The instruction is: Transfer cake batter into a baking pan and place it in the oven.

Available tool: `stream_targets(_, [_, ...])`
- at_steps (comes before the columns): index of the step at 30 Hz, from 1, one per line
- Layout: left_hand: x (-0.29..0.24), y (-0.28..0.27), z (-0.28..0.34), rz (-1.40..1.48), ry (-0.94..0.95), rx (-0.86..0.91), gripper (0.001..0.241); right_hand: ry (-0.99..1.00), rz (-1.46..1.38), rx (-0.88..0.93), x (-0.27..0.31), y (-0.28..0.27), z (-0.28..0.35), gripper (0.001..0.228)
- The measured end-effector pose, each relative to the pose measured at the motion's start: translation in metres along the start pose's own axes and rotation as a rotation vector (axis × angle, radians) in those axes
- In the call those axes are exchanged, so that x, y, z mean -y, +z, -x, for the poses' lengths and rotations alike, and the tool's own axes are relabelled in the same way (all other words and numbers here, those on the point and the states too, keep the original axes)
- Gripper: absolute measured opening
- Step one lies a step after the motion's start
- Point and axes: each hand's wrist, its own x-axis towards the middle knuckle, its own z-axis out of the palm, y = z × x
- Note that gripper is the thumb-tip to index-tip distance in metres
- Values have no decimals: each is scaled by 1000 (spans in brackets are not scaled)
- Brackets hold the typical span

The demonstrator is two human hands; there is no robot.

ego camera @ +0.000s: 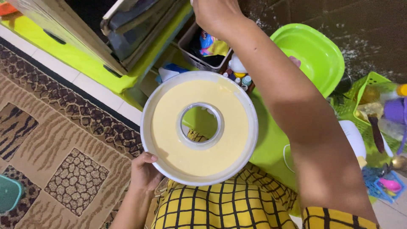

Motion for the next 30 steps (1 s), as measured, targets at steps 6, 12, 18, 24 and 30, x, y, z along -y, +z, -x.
stream_targets(6, [3,11,35,-73,-21,-54,109,33,-175,100,-4,-26,46,36])
stream_targets(12, [8,8,65,-71,-24,-57,105,325,-296,410,-2,-26,106,64])
stream_targets(18, [11,18,80,-84,-99,-133,101,624,-529,624,-17,17,162,73])
stream_targets(24, [25,13,73,-127,-131,-97,113,518,-740,598,-24,36,180,81])
stream_targets(30, [48,1,54,-125,-139,-21,113,648,-905,623,-25,17,207,77])
